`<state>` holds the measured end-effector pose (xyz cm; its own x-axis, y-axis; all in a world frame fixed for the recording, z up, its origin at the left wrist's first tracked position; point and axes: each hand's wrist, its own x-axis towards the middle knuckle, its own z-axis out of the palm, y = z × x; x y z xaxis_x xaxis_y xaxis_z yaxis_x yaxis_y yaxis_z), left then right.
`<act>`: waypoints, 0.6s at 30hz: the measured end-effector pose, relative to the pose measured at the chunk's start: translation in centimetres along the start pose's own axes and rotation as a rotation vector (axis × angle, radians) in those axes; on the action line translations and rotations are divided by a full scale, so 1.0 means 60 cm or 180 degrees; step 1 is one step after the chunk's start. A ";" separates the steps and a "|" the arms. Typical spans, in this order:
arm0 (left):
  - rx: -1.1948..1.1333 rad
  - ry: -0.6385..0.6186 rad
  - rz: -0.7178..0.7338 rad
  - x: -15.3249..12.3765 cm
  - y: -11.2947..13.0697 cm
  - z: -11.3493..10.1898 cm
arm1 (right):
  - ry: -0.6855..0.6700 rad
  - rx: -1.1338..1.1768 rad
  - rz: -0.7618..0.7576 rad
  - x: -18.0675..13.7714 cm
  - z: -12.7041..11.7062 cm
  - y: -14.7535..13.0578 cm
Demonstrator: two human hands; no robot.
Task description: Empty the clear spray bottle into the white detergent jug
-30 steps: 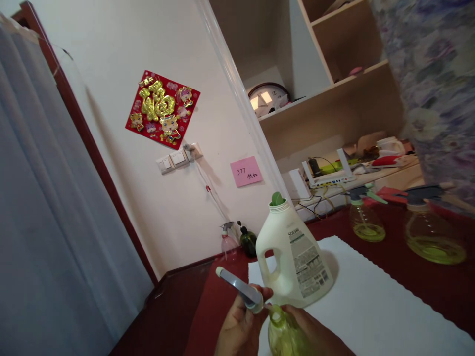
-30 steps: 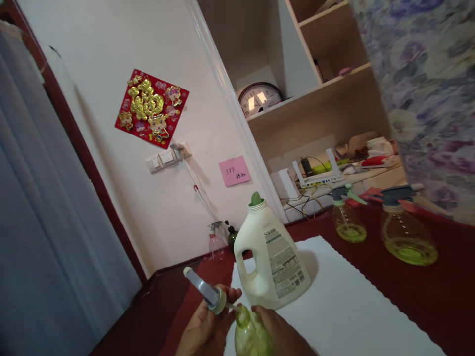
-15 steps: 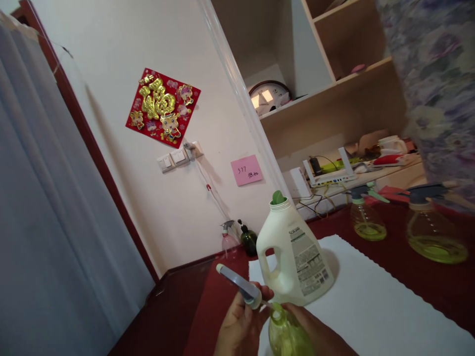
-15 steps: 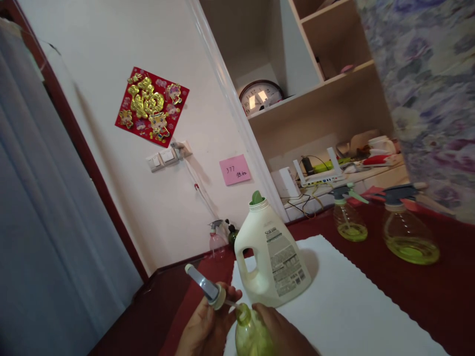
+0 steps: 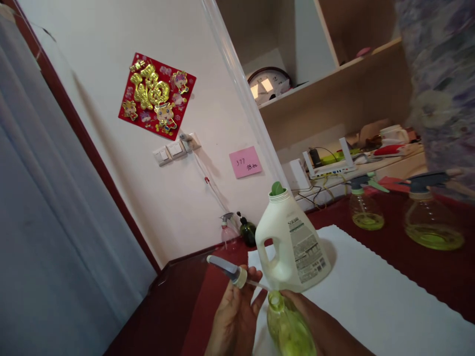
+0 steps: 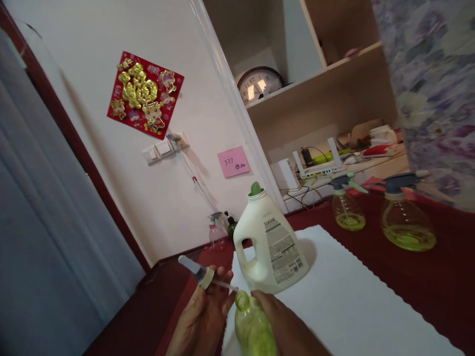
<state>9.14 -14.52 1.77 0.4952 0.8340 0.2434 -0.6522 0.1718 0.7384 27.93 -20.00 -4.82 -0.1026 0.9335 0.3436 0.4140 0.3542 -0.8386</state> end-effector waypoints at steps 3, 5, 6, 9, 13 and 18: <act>-0.0166 -0.0067 -0.0068 -0.005 0.015 0.009 | -0.0210 0.0007 0.0115 -0.012 -0.014 -0.017; -0.0313 -0.0160 -0.0083 -0.010 0.032 0.021 | -0.0267 -0.0031 0.0188 -0.017 -0.018 -0.022; -0.0380 -0.0217 -0.0065 -0.012 0.041 0.027 | -0.0272 -0.0033 0.0230 -0.019 -0.018 -0.025; -0.0453 -0.0323 0.0038 -0.017 0.062 0.046 | -0.0238 0.0003 0.0371 -0.021 -0.020 -0.036; -0.0296 -0.0138 0.0214 -0.021 0.074 0.061 | -0.0402 0.0046 0.0524 -0.021 -0.027 -0.053; 0.0168 0.0216 0.0346 -0.020 0.060 0.066 | -0.0267 0.0123 0.0551 -0.024 -0.033 -0.062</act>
<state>8.45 -16.97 6.63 0.3821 0.8800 0.2821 -0.6680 0.0521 0.7423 28.32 -22.75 -1.35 -0.1086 0.9815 0.1579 0.3971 0.1885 -0.8982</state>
